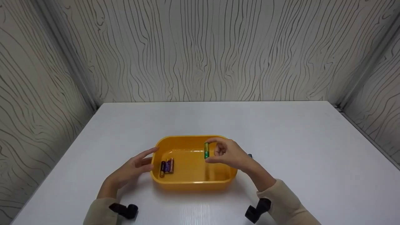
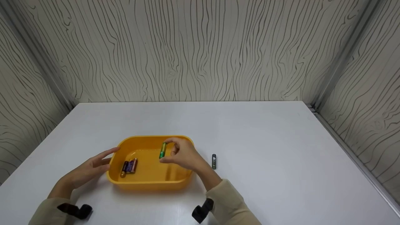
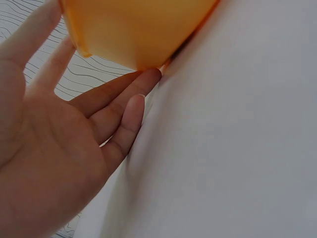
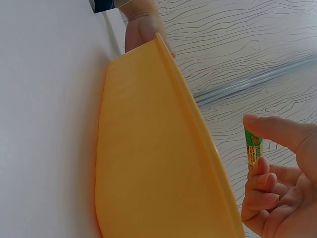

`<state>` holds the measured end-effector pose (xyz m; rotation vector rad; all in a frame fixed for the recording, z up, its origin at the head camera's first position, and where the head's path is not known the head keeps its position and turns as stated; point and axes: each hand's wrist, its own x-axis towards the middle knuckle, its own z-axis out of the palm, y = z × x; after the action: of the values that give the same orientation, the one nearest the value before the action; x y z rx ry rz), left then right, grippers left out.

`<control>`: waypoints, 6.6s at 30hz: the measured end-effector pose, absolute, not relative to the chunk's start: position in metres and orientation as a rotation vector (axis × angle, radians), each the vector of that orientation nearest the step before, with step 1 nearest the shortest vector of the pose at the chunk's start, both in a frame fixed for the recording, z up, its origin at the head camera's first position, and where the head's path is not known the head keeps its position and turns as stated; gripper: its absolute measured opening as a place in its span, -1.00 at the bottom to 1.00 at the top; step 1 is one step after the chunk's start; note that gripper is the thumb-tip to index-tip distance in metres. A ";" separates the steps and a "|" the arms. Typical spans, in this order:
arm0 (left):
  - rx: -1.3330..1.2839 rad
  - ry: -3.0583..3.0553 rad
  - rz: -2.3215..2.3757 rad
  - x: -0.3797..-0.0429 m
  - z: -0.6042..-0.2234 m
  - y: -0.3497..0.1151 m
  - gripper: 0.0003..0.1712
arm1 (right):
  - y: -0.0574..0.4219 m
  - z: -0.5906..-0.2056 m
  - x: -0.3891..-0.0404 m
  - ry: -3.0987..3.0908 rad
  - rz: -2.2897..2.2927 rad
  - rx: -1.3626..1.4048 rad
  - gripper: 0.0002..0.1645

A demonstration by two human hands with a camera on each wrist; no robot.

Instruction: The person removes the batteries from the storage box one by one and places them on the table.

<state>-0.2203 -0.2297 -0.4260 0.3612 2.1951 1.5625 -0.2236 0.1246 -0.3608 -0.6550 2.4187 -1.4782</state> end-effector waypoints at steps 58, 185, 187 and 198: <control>0.293 2.254 1.510 -0.218 -0.426 -0.227 -0.27 | 0.237 -0.377 -0.232 2.509 -1.422 -0.357 -0.19; 0.316 2.251 1.529 -0.219 -0.426 -0.228 -0.28 | 0.177 -0.360 -0.226 2.408 -1.350 -0.593 -0.45; 0.322 2.242 1.536 -0.219 -0.427 -0.228 -0.28 | 0.171 -0.359 -0.226 2.398 -1.350 -0.624 -0.47; 0.331 2.220 1.546 -0.220 -0.426 -0.228 -0.27 | 0.141 -0.357 -0.222 2.380 -1.328 -0.713 -0.54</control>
<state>-0.2200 -0.2277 -0.4258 0.3306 2.2203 1.5457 -0.2217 0.1415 -0.3568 -0.7134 2.3797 -1.3285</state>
